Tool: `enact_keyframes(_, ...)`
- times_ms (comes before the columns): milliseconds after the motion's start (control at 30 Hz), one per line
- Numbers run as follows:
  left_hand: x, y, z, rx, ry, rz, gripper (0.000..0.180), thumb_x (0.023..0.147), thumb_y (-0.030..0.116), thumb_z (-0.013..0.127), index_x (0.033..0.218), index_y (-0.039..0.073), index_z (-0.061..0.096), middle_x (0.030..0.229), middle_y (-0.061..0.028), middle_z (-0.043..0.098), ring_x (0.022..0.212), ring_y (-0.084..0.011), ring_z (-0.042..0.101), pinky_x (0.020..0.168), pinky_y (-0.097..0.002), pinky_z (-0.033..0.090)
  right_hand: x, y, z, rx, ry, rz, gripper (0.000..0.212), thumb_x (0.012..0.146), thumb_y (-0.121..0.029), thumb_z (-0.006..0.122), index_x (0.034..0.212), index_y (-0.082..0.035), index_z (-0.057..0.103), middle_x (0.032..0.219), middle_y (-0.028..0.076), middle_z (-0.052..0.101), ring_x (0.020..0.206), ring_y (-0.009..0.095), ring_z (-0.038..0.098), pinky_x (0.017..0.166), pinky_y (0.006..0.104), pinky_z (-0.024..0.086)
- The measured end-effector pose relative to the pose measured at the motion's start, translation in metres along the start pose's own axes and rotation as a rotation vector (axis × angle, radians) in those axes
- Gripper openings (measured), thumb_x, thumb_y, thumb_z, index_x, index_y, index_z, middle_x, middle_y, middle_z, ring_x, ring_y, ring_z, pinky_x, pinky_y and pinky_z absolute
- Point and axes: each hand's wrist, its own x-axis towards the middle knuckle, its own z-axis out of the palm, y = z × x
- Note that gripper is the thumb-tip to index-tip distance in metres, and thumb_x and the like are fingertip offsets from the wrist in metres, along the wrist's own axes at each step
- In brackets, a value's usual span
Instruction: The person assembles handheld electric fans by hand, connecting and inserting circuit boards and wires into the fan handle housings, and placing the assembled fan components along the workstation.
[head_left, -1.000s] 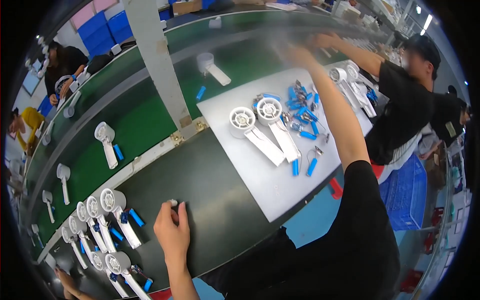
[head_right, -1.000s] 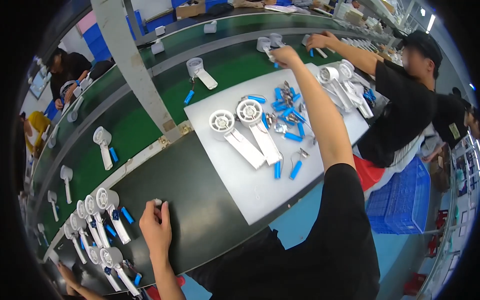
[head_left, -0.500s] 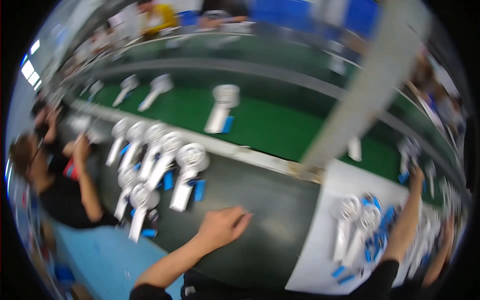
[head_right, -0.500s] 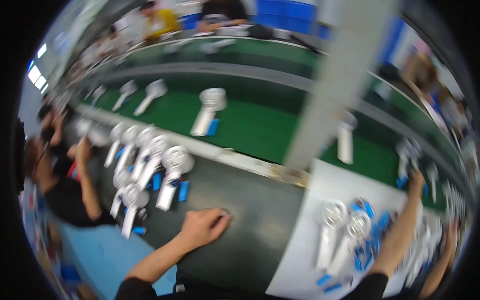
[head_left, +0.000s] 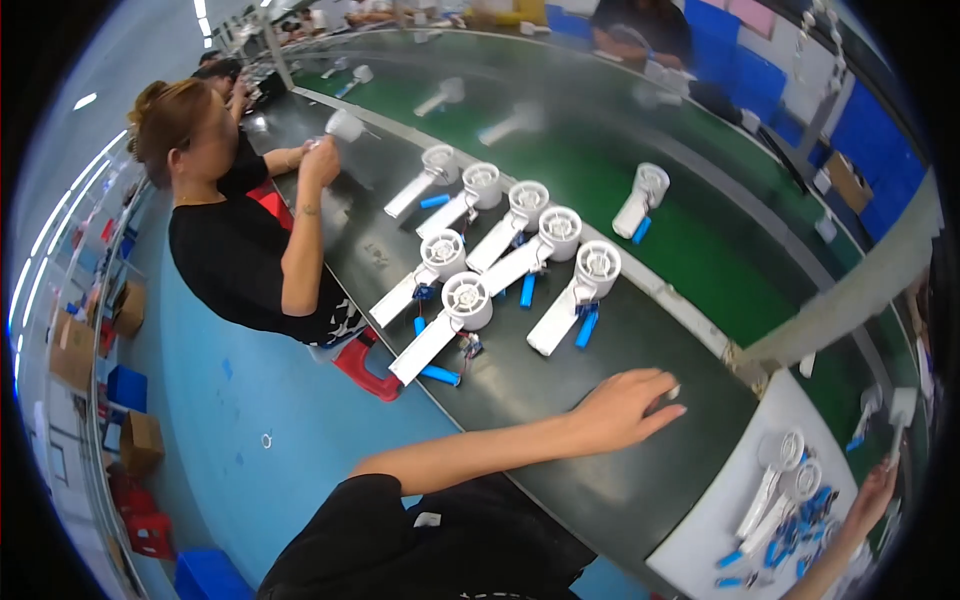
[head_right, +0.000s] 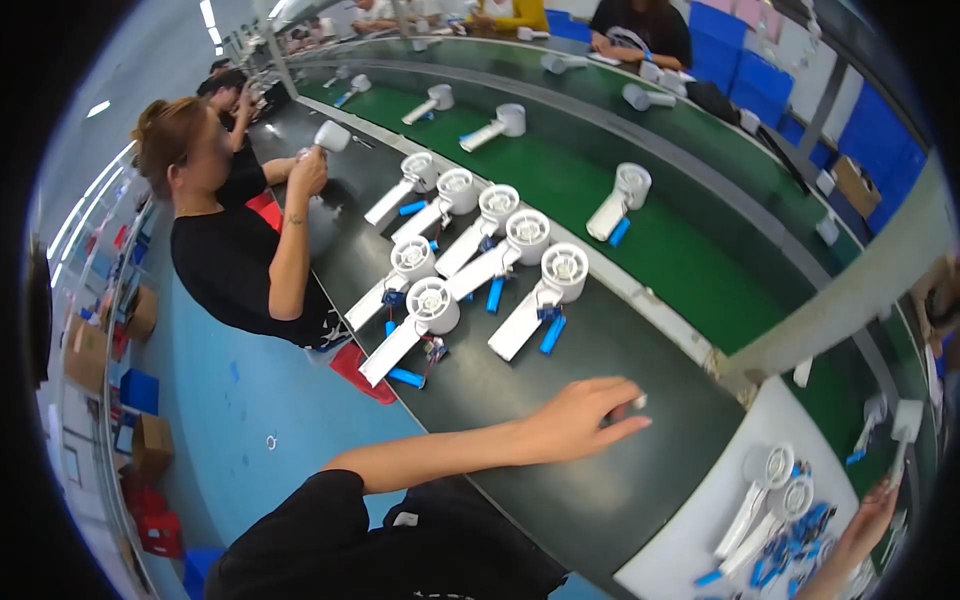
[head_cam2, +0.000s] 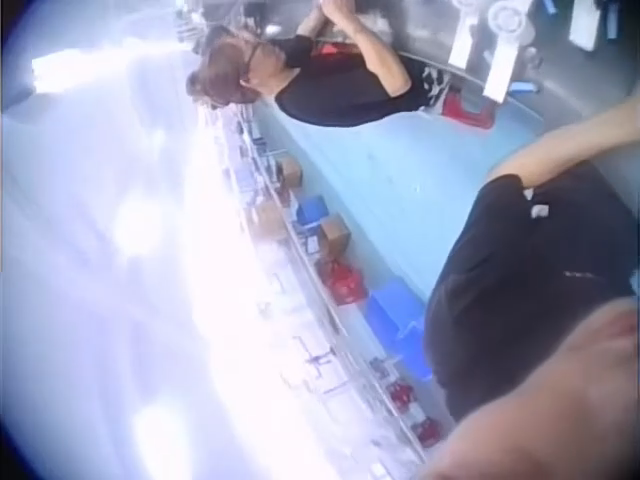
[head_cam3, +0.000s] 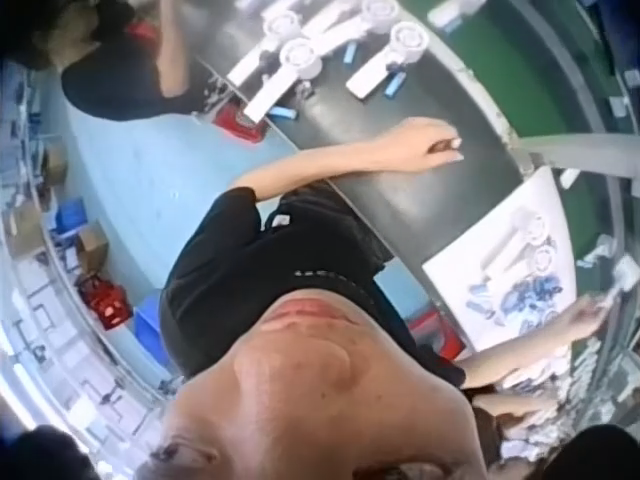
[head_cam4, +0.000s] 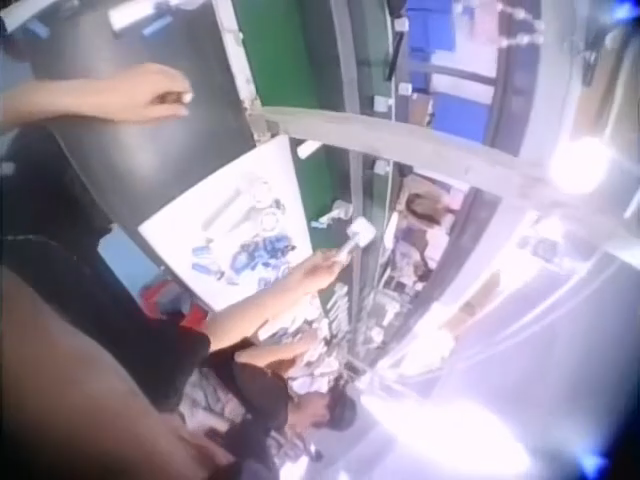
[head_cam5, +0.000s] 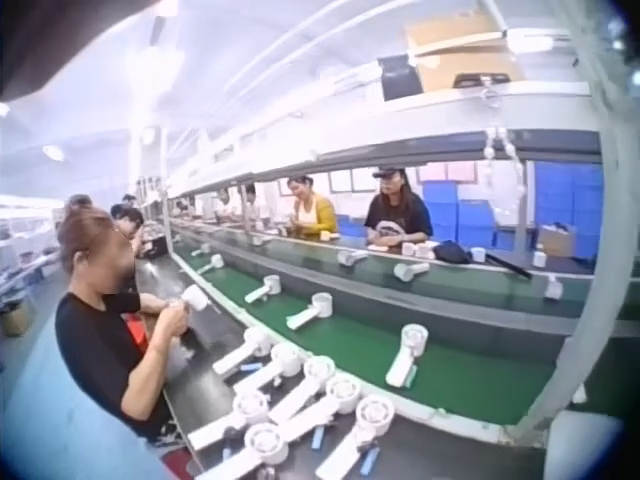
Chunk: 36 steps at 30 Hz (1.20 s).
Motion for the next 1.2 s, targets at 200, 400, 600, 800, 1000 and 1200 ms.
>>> enact_keyframes(200,0.013,0.041,-0.005,-0.248,0.155,0.364,0.052,0.080,0.030,0.082,0.117,0.000,0.062,0.114,-0.0167,0.062,0.104,-0.0321,0.057,0.094,-0.0401,0.046,-0.315,0.113,0.263,-0.429,0.078,-0.275,0.062,0.102,-0.025,0.050,0.154,-0.001,0.025,0.153,0.013,0.037,0.127,0.024,0.050,0.104,0.0396,0.044)
enact_keyframes(400,0.005,0.023,0.000,-0.309,-0.079,0.116,0.067,0.075,0.023,0.085,0.129,-0.001,0.053,0.114,-0.0191,0.059,0.110,-0.0346,0.055,0.097,-0.0435,0.043,-0.387,0.153,0.383,-0.331,-0.253,0.064,0.075,0.090,0.005,0.061,0.152,-0.003,0.019,0.111,0.007,0.053,0.095,0.013,0.058,0.078,0.0284,0.050)
enact_keyframes(600,-0.004,-0.013,-0.020,-0.028,-0.136,0.120,0.065,0.083,0.021,0.078,0.135,-0.003,0.047,0.119,-0.0220,0.059,0.110,-0.0347,0.060,0.095,-0.0398,0.046,-0.359,0.107,0.321,-0.827,0.005,-0.049,0.021,0.096,-0.013,0.061,0.105,0.005,0.066,0.084,0.006,0.068,0.072,0.009,0.059,0.067,0.0242,0.048)
enact_keyframes(800,-0.011,-0.006,-0.021,0.085,-0.132,0.058,0.069,0.088,0.028,0.074,0.140,-0.005,0.042,0.134,-0.0244,0.053,0.124,-0.0374,0.053,0.105,-0.0409,0.041,-0.340,0.050,0.247,-1.376,0.567,-0.158,0.033,0.090,-0.023,0.065,0.105,0.007,0.067,0.081,0.016,0.069,0.075,0.019,0.065,0.068,0.0323,0.050)
enact_keyframes(1000,-0.016,-0.005,-0.039,0.222,-0.052,0.239,0.041,0.095,0.019,0.064,0.127,-0.004,0.053,0.134,-0.0203,0.054,0.124,-0.0364,0.051,0.105,-0.0411,0.039,-0.346,0.043,0.190,-1.674,0.617,0.093,0.047,0.086,-0.031,0.069,0.114,0.006,0.065,0.100,0.023,0.069,0.089,0.032,0.068,0.081,0.0385,0.051)
enact_keyframes(1200,-0.019,0.001,-0.057,0.115,-0.060,0.202,0.020,0.094,0.009,0.062,0.111,-0.001,0.063,0.120,-0.0141,0.062,0.113,-0.0298,0.059,0.099,-0.0367,0.043,-0.342,0.064,0.176,-1.517,0.626,0.052,0.049,0.084,-0.034,0.072,0.113,0.005,0.065,0.099,0.018,0.069,0.088,0.027,0.066,0.081,0.0358,0.051)
